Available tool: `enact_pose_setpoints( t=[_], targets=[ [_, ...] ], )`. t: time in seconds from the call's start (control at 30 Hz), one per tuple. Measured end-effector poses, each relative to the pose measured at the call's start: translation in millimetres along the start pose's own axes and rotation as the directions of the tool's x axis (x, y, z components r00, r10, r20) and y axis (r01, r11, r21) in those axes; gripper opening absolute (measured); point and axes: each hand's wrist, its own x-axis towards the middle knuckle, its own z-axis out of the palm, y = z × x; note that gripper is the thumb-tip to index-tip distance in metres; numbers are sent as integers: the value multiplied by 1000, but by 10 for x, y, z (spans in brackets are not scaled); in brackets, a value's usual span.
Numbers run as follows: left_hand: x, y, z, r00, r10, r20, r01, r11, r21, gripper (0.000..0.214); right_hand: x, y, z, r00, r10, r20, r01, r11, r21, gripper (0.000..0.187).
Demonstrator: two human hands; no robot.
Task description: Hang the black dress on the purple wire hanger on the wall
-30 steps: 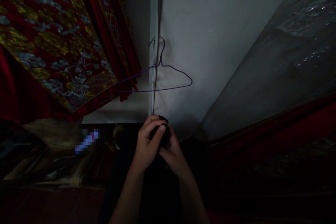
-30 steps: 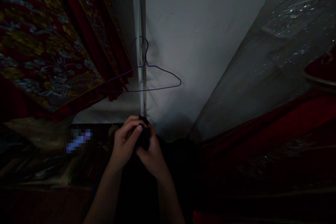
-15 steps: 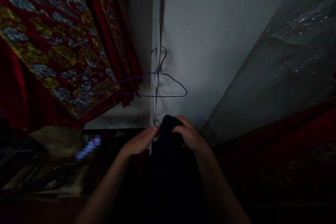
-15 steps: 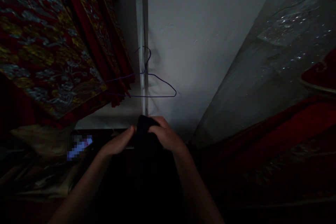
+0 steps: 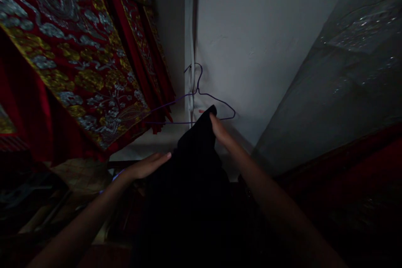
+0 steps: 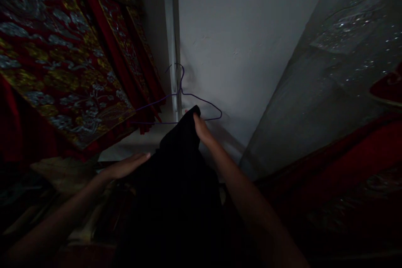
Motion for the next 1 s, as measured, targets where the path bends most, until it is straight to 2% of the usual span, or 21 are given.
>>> enact_pose_setpoints(
  t=[0.07,0.17,0.2,0.27,0.37,0.47,0.6,0.7,0.77,0.9,1.0],
  targets=[
    [-64,-52,-20,996,-58,68,55,997,47,35,9,229,144,999,35,22,-34,997,-65,42],
    [-128,-273,-42,975,-162,155,111,948,299,45,-89,376,175,999,-12,45,17,994,-106,32],
    [-132,-368,-66,974,-183,132,121,919,375,46,-138,378,135,998,-27,59,33,993,-113,29],
    [-106,-537,-150,983,-181,10,156,872,464,46,-240,340,9,993,-56,105,71,987,-143,26],
    [-10,-607,-317,984,-49,-172,131,854,504,45,-372,239,-218,982,-122,147,152,965,-213,27],
    [74,-413,-441,960,180,-213,-18,802,597,44,-449,140,-429,977,-152,148,188,943,-274,33],
    [87,-29,-478,884,389,-259,-107,707,699,38,-487,30,-634,980,-125,157,174,918,-357,40],
    [63,140,-476,835,515,-194,-199,611,766,30,-516,-43,-714,976,-141,168,199,892,-405,41],
    [44,197,-487,813,558,-163,-238,575,783,25,-536,-83,-739,973,-139,185,206,885,-418,41],
    [11,371,-506,758,597,-262,-253,640,726,23,-564,-111,-718,971,-100,219,185,894,-408,44],
    [55,648,-482,672,660,-336,-315,666,676,24,-587,-78,-612,964,-51,261,146,920,-363,45]
  ],
)
